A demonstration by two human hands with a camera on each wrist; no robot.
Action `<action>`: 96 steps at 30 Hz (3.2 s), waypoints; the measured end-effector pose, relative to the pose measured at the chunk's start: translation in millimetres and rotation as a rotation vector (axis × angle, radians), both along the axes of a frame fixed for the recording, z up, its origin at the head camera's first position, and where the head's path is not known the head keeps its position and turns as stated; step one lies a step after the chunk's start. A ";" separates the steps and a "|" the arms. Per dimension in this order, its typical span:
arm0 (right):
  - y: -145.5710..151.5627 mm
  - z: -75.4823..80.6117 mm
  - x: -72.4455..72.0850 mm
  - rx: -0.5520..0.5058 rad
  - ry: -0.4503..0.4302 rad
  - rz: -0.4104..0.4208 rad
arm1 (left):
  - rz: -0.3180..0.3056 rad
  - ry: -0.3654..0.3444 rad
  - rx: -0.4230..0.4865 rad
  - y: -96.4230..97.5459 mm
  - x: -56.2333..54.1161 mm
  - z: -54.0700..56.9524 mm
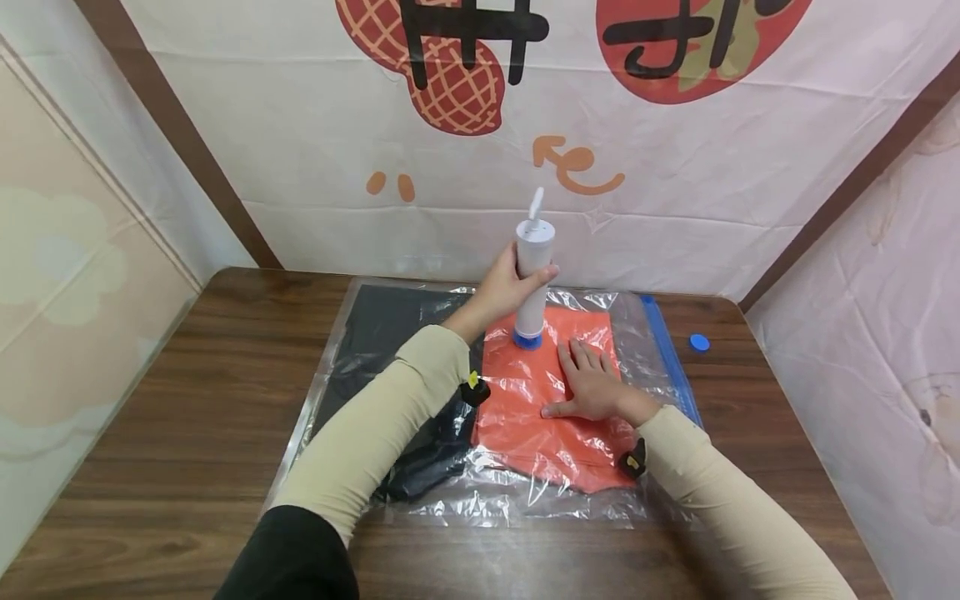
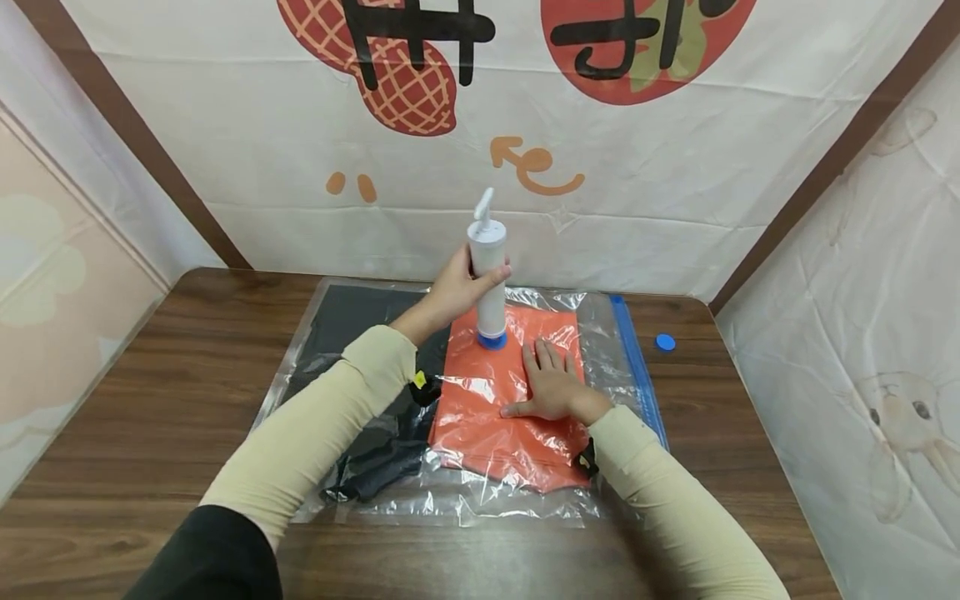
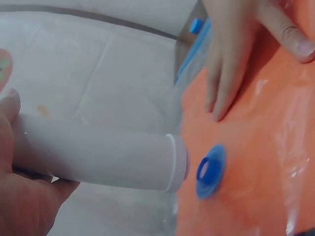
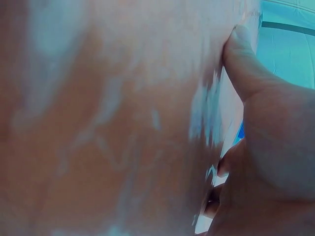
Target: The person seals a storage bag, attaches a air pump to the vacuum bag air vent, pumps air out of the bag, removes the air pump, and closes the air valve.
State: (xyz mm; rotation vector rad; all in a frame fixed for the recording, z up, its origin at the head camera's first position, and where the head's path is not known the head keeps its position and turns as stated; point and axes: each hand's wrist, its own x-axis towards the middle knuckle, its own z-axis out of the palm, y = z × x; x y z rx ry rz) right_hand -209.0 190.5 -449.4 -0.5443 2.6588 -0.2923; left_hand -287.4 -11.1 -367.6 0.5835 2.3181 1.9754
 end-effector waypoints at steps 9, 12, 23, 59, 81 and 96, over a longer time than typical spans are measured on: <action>-0.7 -0.7 1.1 -0.002 -0.008 0.007 | -0.029 -0.011 -0.123 14.7 2.3 -13.9; -1.4 -0.1 0.9 0.000 -0.002 0.008 | -0.041 -0.017 -0.146 16.0 2.9 -15.1; 1.4 -2.4 2.4 0.014 0.026 0.002 | -0.130 -0.070 -0.165 11.7 -2.4 -18.7; -26.9 29.1 -50.4 -0.847 0.170 -0.232 | -0.197 -0.051 -0.143 6.5 -3.2 -18.8; -27.9 28.4 -53.6 -0.828 0.184 -0.299 | -0.060 0.060 -0.005 1.8 -3.8 -15.5; -24.5 22.3 -54.7 -0.849 0.200 -0.270 | -0.040 0.037 -0.001 -0.7 -1.3 -15.4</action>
